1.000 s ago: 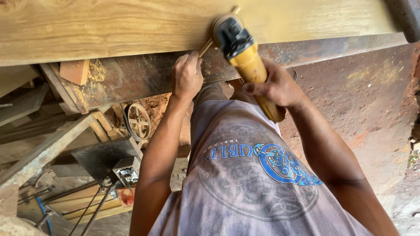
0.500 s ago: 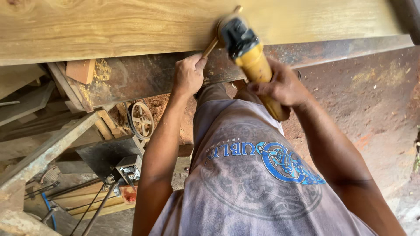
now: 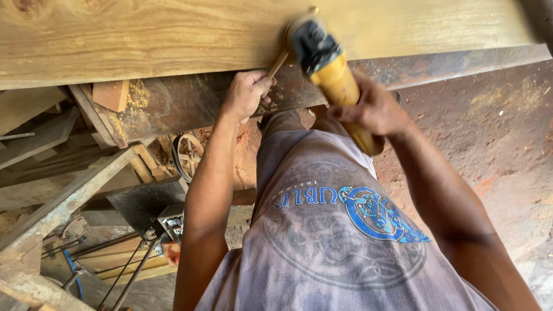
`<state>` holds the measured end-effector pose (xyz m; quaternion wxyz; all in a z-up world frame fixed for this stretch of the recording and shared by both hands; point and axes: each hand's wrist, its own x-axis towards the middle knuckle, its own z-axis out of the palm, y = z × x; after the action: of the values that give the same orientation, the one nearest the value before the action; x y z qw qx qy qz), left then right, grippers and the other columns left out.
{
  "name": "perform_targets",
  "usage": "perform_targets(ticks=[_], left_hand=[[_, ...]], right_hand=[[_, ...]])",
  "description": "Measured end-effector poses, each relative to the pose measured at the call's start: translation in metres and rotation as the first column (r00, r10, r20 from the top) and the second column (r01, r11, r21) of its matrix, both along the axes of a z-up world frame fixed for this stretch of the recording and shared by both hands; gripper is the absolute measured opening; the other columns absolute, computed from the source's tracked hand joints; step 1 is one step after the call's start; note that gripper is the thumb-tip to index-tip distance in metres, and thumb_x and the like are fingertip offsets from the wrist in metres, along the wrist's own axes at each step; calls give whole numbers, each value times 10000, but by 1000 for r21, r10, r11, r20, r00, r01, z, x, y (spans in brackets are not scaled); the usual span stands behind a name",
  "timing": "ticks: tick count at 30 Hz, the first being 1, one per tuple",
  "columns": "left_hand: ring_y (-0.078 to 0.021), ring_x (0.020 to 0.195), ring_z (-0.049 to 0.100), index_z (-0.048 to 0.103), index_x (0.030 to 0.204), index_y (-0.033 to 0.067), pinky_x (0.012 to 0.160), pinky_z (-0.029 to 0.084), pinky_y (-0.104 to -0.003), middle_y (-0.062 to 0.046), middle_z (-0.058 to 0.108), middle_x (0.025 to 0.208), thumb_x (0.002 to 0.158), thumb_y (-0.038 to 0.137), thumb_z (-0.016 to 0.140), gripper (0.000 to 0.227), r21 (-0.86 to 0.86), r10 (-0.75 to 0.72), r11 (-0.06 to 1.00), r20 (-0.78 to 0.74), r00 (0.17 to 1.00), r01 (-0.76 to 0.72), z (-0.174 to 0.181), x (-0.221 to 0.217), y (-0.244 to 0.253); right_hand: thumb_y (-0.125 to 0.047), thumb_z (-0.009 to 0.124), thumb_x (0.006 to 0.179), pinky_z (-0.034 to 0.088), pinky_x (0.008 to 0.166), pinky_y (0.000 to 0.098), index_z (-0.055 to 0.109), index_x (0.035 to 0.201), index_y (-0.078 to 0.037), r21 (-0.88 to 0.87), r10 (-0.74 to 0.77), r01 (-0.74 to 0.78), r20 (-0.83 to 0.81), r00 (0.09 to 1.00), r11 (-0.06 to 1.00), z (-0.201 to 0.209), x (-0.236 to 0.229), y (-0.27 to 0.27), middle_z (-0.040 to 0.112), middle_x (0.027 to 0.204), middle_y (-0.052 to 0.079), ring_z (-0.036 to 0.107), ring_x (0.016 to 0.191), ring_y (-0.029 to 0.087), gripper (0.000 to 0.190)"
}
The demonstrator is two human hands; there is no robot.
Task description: The person uses an angle grinder with a sanding disc to smooth the surface of a wooden plank on a workbench. They then use a hammer to tap a thin wooden strip along the plank's edge.
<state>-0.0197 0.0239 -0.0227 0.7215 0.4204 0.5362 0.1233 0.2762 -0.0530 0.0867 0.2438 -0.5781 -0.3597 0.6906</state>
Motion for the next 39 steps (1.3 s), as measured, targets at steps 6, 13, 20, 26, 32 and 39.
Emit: perform_targets(ticks=[6, 13, 20, 26, 32, 39], left_hand=[[-91, 586, 483, 713, 939, -4, 595, 537, -312, 21, 543, 674, 1004, 144, 618, 186, -269, 149, 958, 167, 975, -101, -7, -4, 6], [-90, 570, 453, 675, 963, 7, 642, 529, -341, 22, 511, 681, 1049, 169, 572, 210, -448, 242, 889, 275, 931, -98, -11, -13, 5], [-116, 552, 485, 694, 991, -6, 629, 526, -362, 13, 525, 653, 1058, 214, 527, 284, -462, 204, 883, 213, 955, -86, 13, -5, 12], [-229, 855, 705, 733, 1041, 89, 875, 558, -460, -83, 723, 973, 1089, 310, 574, 277, 344, -126, 686, -811, 571, 641, 46, 1, 25], [-370, 1219, 545, 705, 1178, 153, 936, 506, -492, -145, 571, 1324, 1089, 132, 593, 145, 686, -118, 103, -710, 694, 720, 50, 25, 96], [-301, 790, 651, 575, 1039, 78, 652, 541, -466, -132, 675, 923, 1168, 215, 486, 208, 158, -411, 535, -810, 419, 830, 60, 22, 58]], right_hand=[[-235, 830, 767, 618, 931, 450, 582, 1303, -40, -79, 38, -27, 143, 989, 996, 8, 11, 14, 712, 1045, 114, 715, 954, 238, 621], [-266, 830, 759, 615, 941, 431, 564, 1326, -41, -47, 99, -102, -49, 994, 994, -9, 4, 0, 723, 1045, 125, 719, 949, 224, 665], [-237, 811, 821, 621, 830, 389, 550, 1296, -8, 109, -112, 114, -17, 994, 988, -12, 58, 5, 631, 1003, 104, 663, 881, 209, 588], [-196, 813, 837, 583, 789, 349, 578, 1223, 0, 72, -257, 270, -151, 954, 960, 10, 71, -46, 662, 965, 92, 662, 849, 194, 493], [-149, 796, 830, 570, 823, 326, 604, 1217, 1, -25, -405, 410, -212, 889, 912, 17, 66, -92, 669, 1018, 76, 664, 895, 185, 458], [-146, 806, 779, 578, 814, 344, 599, 1242, -8, -79, -498, 492, -160, 853, 867, 12, 69, -120, 676, 1031, 85, 668, 874, 194, 525]])
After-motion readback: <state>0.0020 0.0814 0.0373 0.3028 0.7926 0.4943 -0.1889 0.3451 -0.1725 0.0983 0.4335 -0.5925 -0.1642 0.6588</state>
